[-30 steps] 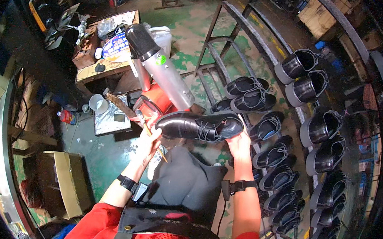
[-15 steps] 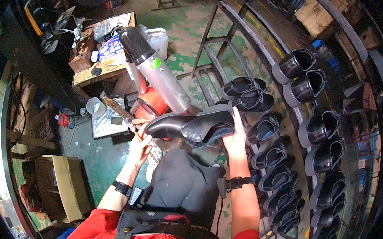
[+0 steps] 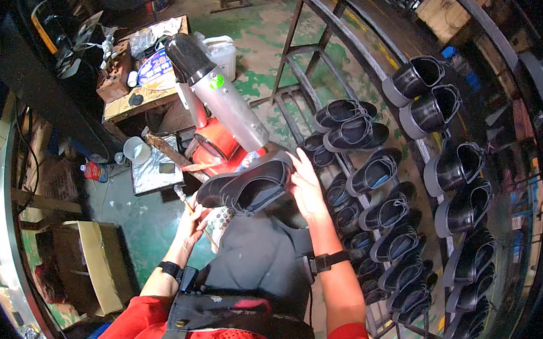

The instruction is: Cleaning and inspecting newly manufactured leather shoes in a factory setting.

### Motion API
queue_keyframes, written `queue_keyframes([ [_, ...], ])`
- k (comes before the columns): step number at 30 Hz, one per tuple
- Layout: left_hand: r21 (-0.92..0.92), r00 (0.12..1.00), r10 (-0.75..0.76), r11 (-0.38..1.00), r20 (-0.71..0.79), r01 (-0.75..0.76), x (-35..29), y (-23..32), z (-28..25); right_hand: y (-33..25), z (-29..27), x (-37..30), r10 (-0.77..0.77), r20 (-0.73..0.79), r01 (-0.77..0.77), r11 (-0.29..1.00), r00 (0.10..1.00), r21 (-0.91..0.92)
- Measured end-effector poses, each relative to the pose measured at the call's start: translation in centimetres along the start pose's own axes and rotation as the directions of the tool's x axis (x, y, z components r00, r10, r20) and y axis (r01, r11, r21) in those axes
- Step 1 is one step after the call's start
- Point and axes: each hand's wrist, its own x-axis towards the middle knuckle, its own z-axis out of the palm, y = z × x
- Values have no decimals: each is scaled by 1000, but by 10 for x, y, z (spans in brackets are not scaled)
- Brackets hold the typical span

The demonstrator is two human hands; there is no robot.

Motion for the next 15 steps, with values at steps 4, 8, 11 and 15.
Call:
queue_keyframes([
  [4, -68, 997, -58, 996, -48, 54, -1, -13, -23, 2, 4, -8, -25, 57, 27, 999, 998, -44],
  [8, -77, 996, -87, 993, -30, 84, -6, -14, -25, -4, 8, -24, -38, 61, 38, 999, 997, 0],
  [11, -69, 995, -103, 992, -16, 101, -13, -12, -21, -9, 16, -43, -37, 7, 38, 999, 999, -29],
  [15, -60, 991, -132, 990, -16, 131, -22, -11, -18, -24, 24, -73, 7, 52, 1, 986, 999, -165],
])
